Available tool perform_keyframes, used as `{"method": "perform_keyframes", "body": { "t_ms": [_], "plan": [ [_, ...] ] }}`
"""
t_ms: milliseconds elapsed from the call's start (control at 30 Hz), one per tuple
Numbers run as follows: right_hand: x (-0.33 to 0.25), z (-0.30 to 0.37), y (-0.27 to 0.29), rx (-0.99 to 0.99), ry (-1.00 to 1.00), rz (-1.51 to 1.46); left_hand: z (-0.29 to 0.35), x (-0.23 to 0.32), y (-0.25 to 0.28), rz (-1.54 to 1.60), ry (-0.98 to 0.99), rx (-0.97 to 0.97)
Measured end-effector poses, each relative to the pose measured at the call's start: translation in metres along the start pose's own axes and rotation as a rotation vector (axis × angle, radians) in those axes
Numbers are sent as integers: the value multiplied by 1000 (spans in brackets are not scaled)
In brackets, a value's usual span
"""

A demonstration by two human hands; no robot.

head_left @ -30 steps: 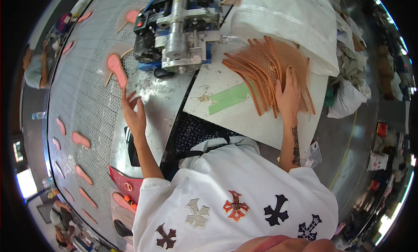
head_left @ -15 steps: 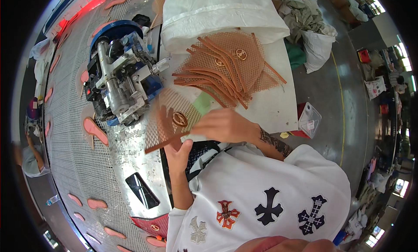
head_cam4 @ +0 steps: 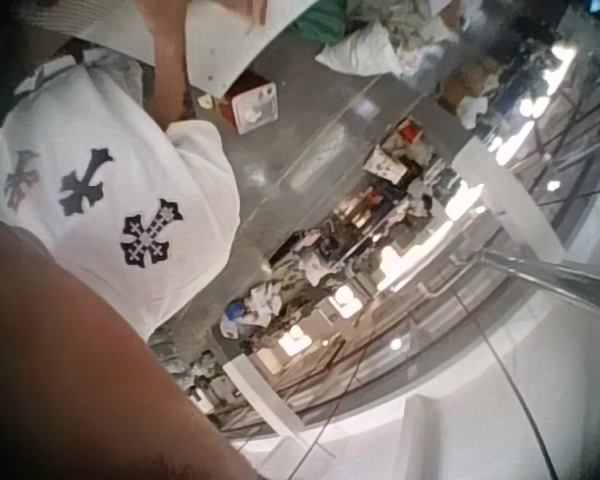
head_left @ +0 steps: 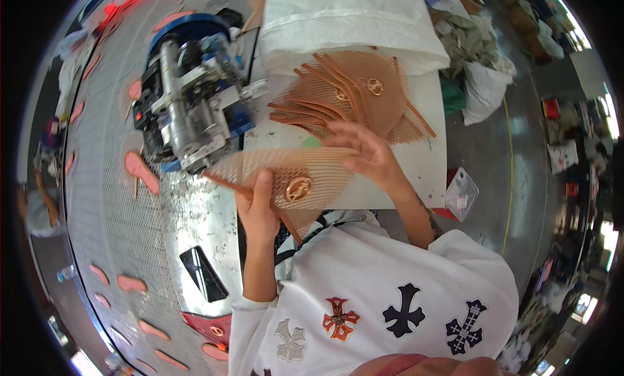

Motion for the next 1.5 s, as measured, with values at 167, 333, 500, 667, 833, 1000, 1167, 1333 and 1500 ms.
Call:
{"method": "perform_keyframes", "body": {
  "t_ms": [167, 333, 500, 667, 833, 1000, 1167, 1333, 1500],
  "plan": [
    [18, 36, -14, 62, -37, 115, 15, 12, -2, -50, 116, -105],
    [13, 65, -32, 308, 50, -86, 30, 13, 6, 17, 304, -260],
    [5, 58, -53, 222, -25, -128, 32, 17, 20, 232, 301, -136],
    [9, 51, -67, 117, -70, -42, 35, 16, 40, 339, 376, -53],
    [12, 48, -106, 19, -89, 24, 35, 21, 77, 381, 320, 18],
    [22, 41, -150, -76, -119, 26, 60, 27, 117, 218, 271, 86],
    [28, 41, -172, -213, -124, 147, 89, 25, 148, 180, 98, 200],
    [27, 43, -178, -272, -172, 178, 117, 17, 140, 52, -5, 274],
    [26, 30, -150, -267, -187, 178, 118, -21, 105, 103, 68, 77]
  ]
}}
Point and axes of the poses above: each hand's wrist, its own z-axis away from the middle knuckle, its own y-axis out of the back of the hand, x = y × z, the point moved 7 cm from there along -z, towards the middle knuckle, and after that the axes turned 9 degrees about x, right-handed, at the moved point
